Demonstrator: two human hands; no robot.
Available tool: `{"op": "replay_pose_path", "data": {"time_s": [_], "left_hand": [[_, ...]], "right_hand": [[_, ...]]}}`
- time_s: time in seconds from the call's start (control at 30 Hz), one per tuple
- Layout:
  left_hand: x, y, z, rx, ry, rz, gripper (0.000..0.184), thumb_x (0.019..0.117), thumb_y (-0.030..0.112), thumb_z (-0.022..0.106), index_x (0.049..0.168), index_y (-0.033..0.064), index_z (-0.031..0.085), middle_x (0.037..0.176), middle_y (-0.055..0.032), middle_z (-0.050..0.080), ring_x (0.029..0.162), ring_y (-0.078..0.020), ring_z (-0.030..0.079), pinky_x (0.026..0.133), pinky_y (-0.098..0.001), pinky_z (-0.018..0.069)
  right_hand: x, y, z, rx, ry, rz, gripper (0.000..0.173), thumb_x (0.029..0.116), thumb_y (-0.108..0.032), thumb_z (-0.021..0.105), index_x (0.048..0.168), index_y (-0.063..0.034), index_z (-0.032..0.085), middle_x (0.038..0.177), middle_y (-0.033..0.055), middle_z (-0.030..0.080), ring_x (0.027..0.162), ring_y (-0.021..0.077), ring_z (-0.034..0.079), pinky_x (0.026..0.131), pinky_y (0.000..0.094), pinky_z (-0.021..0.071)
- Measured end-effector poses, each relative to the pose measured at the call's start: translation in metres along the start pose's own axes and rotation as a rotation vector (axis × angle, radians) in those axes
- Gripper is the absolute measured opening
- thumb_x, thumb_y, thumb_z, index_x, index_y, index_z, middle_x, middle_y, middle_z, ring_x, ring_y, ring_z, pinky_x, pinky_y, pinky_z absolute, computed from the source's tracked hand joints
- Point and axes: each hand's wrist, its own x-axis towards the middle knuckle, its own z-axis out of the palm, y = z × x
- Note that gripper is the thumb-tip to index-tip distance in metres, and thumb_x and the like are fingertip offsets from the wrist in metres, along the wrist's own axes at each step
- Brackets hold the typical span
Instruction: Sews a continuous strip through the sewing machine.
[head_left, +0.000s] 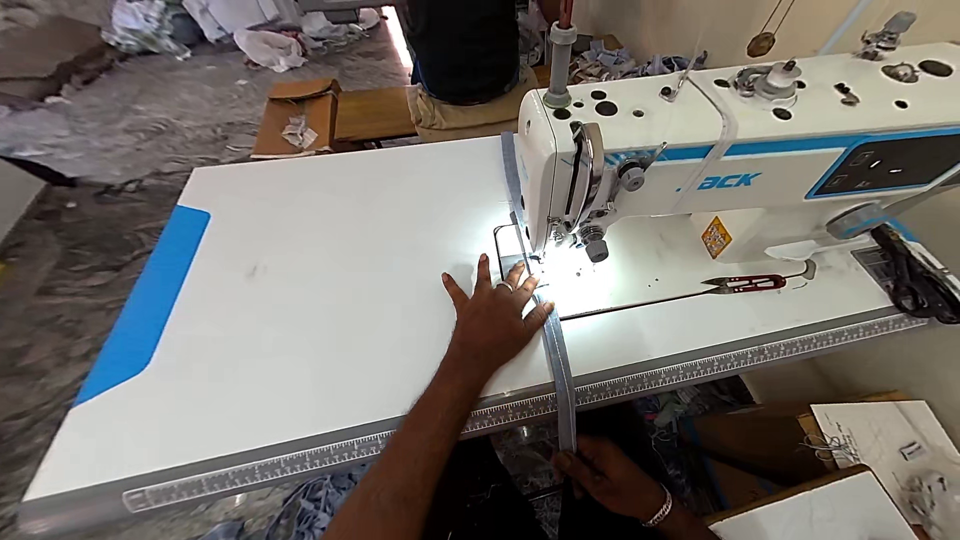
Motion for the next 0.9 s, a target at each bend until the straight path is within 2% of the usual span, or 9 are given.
{"op": "replay_pose_path", "data": {"time_s": [0.2,0.3,0.37,0.43,0.5,0.57,0.67,0.77,0.9], "left_hand": [[0.02,-0.002,-0.012,-0.001,-0.073,-0.046,0.061,0.1036,0.065,0.028,0.152,0.036,0.051,0.164,0.0079,0.04,0.158,-0.0394,0.015,0.108,-0.087,0.0017],[0.02,-0.001,-0.012,-0.014,-0.058,-0.041,0.06,0.104,0.063,0.029,0.151,0.0347,0.053,0.163,0.0059,0.041,0.157,-0.0403,0.018,0.107,-0.0874,0.0023],[0.023,0.0,-0.012,-0.01,-0.063,-0.049,0.06,0.1044,0.063,0.029,0.15,0.0344,0.054,0.163,0.0061,0.041,0.157,-0.0397,0.017,0.107,-0.0874,0.0017],[0.027,0.0,-0.01,-0.007,-0.051,-0.059,0.059,0.1045,0.062,0.03,0.15,0.0341,0.055,0.162,0.006,0.043,0.157,-0.0405,0.019,0.106,-0.0881,0.0024],[0.031,0.001,-0.011,-0.009,-0.05,-0.067,0.057,0.1051,0.06,0.032,0.15,0.0334,0.055,0.162,0.0042,0.044,0.156,-0.0416,0.02,0.106,-0.0882,0.0036],[0.033,0.002,-0.013,-0.022,-0.06,-0.08,0.055,0.1053,0.059,0.034,0.15,0.0338,0.054,0.162,0.0038,0.044,0.156,-0.041,0.019,0.107,-0.0874,0.0025],[0.028,-0.002,-0.007,-0.037,-0.011,-0.091,0.058,0.1048,0.06,0.036,0.151,0.0296,0.054,0.162,0.0035,0.044,0.156,-0.0404,0.021,0.108,-0.0865,0.0031],[0.003,0.011,-0.003,-0.068,0.063,-0.028,0.069,0.1006,0.067,0.04,0.149,0.0206,0.056,0.161,-0.0018,0.045,0.154,-0.0414,0.027,0.11,-0.0851,0.009],[-0.051,0.029,0.007,-0.011,0.024,0.121,0.07,0.1015,0.07,0.03,0.153,0.0278,0.052,0.161,0.0046,0.045,0.155,-0.0403,0.026,0.112,-0.0841,0.0097]], "right_hand": [[-0.013,-0.065,-0.065,-0.517,-0.123,0.173,0.037,0.1062,-0.042,0.051,0.118,-0.0112,0.068,0.092,0.0082,0.068,0.082,0.0197,0.067,0.076,0.0442,0.0562],[-0.041,-0.134,-0.132,-0.74,0.249,0.105,0.028,0.1063,-0.032,0.052,0.117,-0.0159,0.072,0.097,0.0005,0.073,0.084,0.0143,0.071,0.074,0.0405,0.061],[-0.046,-0.168,-0.168,-0.91,0.647,0.077,0.03,0.1072,-0.025,0.053,0.129,-0.0099,0.067,0.105,0.0117,0.073,0.088,0.0281,0.071,0.075,0.0544,0.0587],[-0.04,-0.167,-0.199,-1.159,0.859,0.168,0.047,0.1075,-0.026,0.051,0.149,-0.0042,0.05,0.134,0.0255,0.062,0.117,0.0483,0.063,0.094,0.0748,0.0452],[-0.031,-0.149,-0.221,-1.281,0.761,0.337,0.057,0.1042,-0.017,0.055,0.155,0.0024,0.038,0.153,0.031,0.044,0.136,0.0575,0.044,0.105,0.088,0.0178],[-0.032,-0.155,-0.227,-1.279,0.686,0.434,0.055,0.1044,-0.016,0.056,0.154,0.0004,0.041,0.153,0.0283,0.046,0.138,0.0548,0.044,0.106,0.0866,0.0161],[-0.053,-0.179,-0.208,-1.144,0.803,0.215,0.046,0.1074,-0.028,0.053,0.146,-0.0031,0.053,0.137,0.0259,0.06,0.122,0.0487,0.06,0.098,0.0736,0.0438],[-0.059,-0.151,-0.165,-0.801,0.472,0.122,0.027,0.1048,-0.032,0.056,0.117,-0.0153,0.072,0.103,0.0041,0.074,0.088,0.0212,0.072,0.075,0.0491,0.0608],[-0.016,-0.063,-0.091,-0.366,-0.063,0.283,0.054,0.099,-0.047,0.064,0.141,-0.0122,0.061,0.133,0.0075,0.067,0.12,0.018,0.065,0.105,0.042,0.0527]]}}
